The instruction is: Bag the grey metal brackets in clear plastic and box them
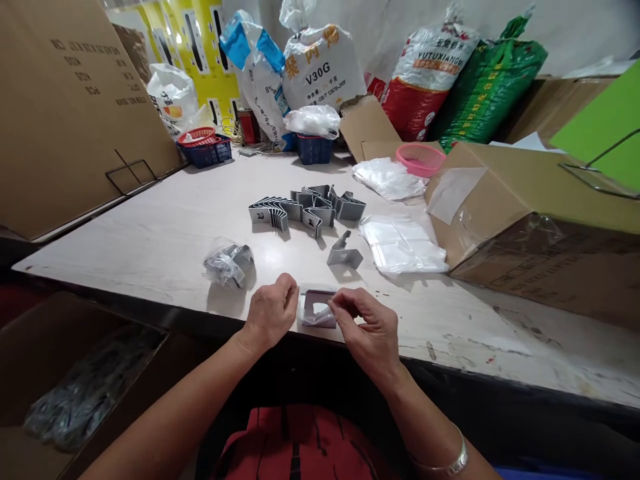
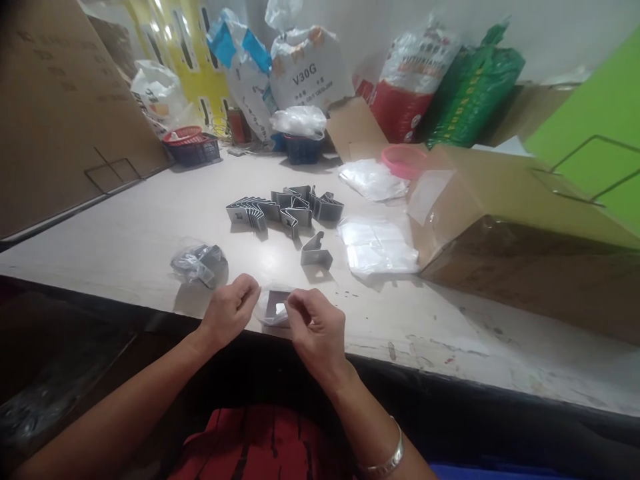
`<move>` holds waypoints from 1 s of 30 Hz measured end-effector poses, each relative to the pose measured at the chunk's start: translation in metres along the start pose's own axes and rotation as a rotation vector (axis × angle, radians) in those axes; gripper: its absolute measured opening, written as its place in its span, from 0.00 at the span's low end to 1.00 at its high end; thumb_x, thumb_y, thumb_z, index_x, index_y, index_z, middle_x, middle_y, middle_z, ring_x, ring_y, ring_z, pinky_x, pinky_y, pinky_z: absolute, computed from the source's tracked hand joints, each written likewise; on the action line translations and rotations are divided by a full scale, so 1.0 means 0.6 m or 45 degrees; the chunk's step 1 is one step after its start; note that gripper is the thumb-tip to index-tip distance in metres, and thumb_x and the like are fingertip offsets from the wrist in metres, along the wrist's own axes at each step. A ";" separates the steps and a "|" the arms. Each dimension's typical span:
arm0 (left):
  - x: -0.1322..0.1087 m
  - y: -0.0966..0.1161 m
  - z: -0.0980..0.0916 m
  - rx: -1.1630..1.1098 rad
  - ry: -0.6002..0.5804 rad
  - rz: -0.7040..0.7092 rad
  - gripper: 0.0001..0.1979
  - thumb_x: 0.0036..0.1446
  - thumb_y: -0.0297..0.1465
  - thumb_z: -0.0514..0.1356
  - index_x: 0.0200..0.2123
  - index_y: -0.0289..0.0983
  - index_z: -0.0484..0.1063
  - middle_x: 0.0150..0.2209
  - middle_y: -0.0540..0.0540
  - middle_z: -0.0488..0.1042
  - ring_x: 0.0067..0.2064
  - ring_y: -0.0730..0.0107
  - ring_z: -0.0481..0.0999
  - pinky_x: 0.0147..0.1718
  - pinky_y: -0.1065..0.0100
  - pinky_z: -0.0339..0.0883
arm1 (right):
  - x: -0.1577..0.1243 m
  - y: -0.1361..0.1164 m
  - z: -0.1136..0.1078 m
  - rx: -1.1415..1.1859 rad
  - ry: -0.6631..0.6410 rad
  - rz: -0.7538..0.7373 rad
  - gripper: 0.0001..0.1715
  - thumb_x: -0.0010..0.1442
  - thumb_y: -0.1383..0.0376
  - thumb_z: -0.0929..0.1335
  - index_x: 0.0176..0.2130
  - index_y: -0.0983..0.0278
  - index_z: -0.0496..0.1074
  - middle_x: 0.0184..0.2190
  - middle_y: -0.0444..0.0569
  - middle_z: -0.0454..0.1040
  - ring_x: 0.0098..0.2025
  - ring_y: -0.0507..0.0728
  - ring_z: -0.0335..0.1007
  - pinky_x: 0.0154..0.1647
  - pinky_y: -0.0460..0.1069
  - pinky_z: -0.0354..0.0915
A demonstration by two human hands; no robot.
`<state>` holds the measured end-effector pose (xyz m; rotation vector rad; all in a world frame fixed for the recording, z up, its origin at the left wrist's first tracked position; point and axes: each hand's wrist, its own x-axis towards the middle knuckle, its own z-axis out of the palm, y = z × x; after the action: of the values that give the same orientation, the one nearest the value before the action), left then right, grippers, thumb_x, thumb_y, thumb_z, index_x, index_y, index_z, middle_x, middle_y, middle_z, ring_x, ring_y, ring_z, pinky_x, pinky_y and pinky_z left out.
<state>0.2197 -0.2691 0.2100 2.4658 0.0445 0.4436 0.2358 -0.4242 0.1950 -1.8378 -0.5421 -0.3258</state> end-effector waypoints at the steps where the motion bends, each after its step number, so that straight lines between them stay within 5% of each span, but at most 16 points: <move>1: 0.001 0.001 -0.001 -0.082 0.018 -0.017 0.10 0.52 0.30 0.49 0.20 0.39 0.55 0.16 0.54 0.54 0.19 0.75 0.56 0.22 0.72 0.51 | 0.001 -0.005 0.001 -0.004 -0.027 -0.041 0.06 0.54 0.68 0.63 0.27 0.63 0.67 0.22 0.42 0.65 0.23 0.48 0.59 0.26 0.45 0.60; 6: 0.003 0.008 -0.014 -0.502 0.220 -0.122 0.09 0.50 0.32 0.53 0.20 0.38 0.60 0.16 0.55 0.58 0.18 0.78 0.58 0.21 0.74 0.54 | 0.010 -0.026 -0.004 0.015 -0.022 -0.071 0.04 0.56 0.66 0.64 0.29 0.63 0.66 0.24 0.42 0.66 0.24 0.48 0.62 0.26 0.45 0.62; 9: 0.000 0.011 -0.024 -0.822 0.275 -0.240 0.08 0.49 0.32 0.55 0.21 0.37 0.61 0.13 0.56 0.59 0.15 0.80 0.58 0.17 0.75 0.53 | 0.011 -0.034 -0.011 0.000 -0.192 -0.217 0.06 0.55 0.67 0.65 0.36 0.62 0.66 0.28 0.45 0.67 0.27 0.49 0.64 0.29 0.46 0.65; 15: -0.018 0.009 -0.036 -1.120 0.145 -0.310 0.07 0.48 0.31 0.58 0.22 0.36 0.64 0.15 0.54 0.65 0.17 0.77 0.65 0.19 0.73 0.60 | 0.013 -0.034 -0.014 -0.355 -0.285 -0.663 0.11 0.56 0.74 0.60 0.31 0.62 0.69 0.27 0.47 0.70 0.29 0.50 0.65 0.30 0.47 0.62; 19: -0.035 0.004 -0.034 -1.041 0.110 -0.345 0.06 0.47 0.31 0.59 0.22 0.36 0.67 0.16 0.53 0.66 0.19 0.77 0.65 0.21 0.73 0.61 | 0.019 -0.026 -0.003 -0.487 -0.213 -0.656 0.13 0.56 0.72 0.61 0.26 0.61 0.71 0.28 0.47 0.68 0.30 0.51 0.63 0.30 0.47 0.62; 23: -0.056 -0.010 -0.022 -0.768 0.054 -0.128 0.06 0.50 0.30 0.56 0.24 0.36 0.70 0.22 0.50 0.69 0.24 0.75 0.67 0.26 0.72 0.62 | 0.023 -0.013 0.012 -0.419 -0.304 -0.513 0.10 0.55 0.72 0.61 0.29 0.62 0.69 0.40 0.50 0.64 0.38 0.53 0.65 0.35 0.49 0.65; 26: -0.070 -0.024 -0.007 -0.505 -0.027 0.213 0.08 0.51 0.31 0.57 0.34 0.34 0.70 0.27 0.46 0.70 0.29 0.71 0.68 0.28 0.70 0.64 | 0.022 -0.005 0.027 -0.395 -0.393 -0.450 0.10 0.54 0.74 0.59 0.34 0.62 0.65 0.35 0.50 0.64 0.34 0.52 0.65 0.31 0.47 0.66; 30: -0.078 -0.034 0.014 -0.074 0.110 0.525 0.08 0.54 0.27 0.51 0.34 0.33 0.70 0.28 0.43 0.69 0.29 0.70 0.67 0.28 0.70 0.63 | 0.018 -0.005 0.038 -0.397 -0.328 -0.411 0.12 0.52 0.75 0.59 0.38 0.63 0.61 0.41 0.54 0.63 0.40 0.55 0.66 0.32 0.50 0.68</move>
<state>0.1797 -0.2639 0.1775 2.3946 -0.4416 0.7145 0.2424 -0.3996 0.1950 -2.1075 -1.0188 -0.4093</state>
